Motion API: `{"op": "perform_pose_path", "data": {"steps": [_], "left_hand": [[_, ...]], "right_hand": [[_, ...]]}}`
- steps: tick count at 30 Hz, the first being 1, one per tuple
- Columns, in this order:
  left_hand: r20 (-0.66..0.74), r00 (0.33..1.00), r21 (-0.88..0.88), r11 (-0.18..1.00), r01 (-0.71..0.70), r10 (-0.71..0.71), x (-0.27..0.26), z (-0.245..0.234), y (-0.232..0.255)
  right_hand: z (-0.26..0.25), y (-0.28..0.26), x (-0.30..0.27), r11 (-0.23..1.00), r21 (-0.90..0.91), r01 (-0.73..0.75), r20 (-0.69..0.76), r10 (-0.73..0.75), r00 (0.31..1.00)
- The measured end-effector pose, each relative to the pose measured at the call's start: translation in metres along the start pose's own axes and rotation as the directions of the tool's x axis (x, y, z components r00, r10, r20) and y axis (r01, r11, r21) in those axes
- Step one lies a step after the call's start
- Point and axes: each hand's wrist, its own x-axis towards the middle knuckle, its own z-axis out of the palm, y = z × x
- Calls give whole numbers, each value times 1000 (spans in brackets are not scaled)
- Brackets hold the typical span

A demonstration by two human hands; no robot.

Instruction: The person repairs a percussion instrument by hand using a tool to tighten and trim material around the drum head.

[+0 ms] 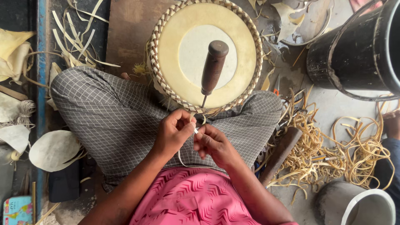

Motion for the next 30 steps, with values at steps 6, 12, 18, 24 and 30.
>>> {"op": "perform_pose_path", "data": {"steps": [6,12,18,24,30], "left_hand": [[87,996,-257,966,-8,32,4,-13,-21],[53,963,-245,932,268,-263,6,-7,-14],[193,929,-355,860,367,-317,13,-10,-27],[58,988,-224,962,155,-145,13,-14,-31],[-64,975,-132,971,202,-211,15,1,-22]], "right_hand": [[12,-43,-6,560,-796,230,-100,-496,862],[30,-73,-10,156,-909,387,226,-596,770],[36,-75,-9,77,-934,349,218,-652,726],[24,-120,-6,113,-928,355,103,-838,536],[51,-159,76,442,-596,670,76,-800,596]]}}
